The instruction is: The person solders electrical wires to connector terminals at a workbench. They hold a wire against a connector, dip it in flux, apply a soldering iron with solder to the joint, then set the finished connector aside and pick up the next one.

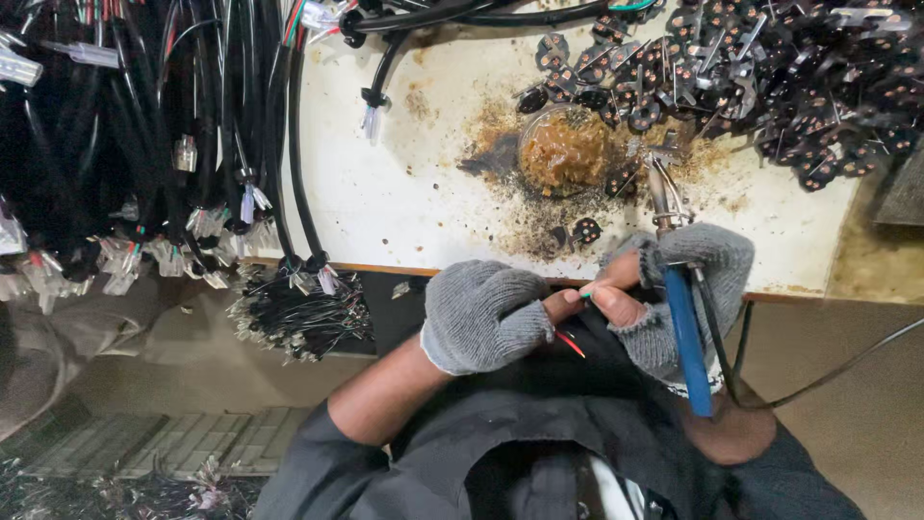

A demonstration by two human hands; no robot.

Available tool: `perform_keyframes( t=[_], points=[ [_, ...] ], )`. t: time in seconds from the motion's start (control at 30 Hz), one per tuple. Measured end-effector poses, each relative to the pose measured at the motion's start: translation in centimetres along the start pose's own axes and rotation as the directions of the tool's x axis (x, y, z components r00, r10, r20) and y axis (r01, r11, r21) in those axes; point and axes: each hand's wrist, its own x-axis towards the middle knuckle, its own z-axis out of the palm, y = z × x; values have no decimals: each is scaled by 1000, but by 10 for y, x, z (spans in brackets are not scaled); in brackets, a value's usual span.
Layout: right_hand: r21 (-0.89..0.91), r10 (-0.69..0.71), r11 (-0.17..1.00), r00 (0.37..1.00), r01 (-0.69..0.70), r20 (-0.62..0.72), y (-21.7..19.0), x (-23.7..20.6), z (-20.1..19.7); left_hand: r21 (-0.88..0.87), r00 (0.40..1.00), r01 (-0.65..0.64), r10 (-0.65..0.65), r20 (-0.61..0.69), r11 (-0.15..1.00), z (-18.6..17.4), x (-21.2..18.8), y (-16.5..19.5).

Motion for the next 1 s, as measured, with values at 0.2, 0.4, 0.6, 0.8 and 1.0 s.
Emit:
perform_keyframes(
  t=[0.2,0.4,0.6,0.8,1.0],
  points=[
    [-70,-28,997,998,32,61,-14,6,1,-232,962,208,-241,-124,950,1,6,5],
    [-1,-244,970,969,244,-31,-15,3,10,-487,965,195,-256,-61,852,-5,11,4],
    [-8,-285,958,958,285,-16,-1,-3,8,-446,943,279,-330,-39,850,-3,12,7],
    [-43,-239,970,971,239,11,4,-4,6,-434,943,308,-332,21,846,-9,16,7],
    [44,-248,968,965,245,88,10,-5,0,-428,931,361,-348,112,829,-16,19,2]
  ],
)
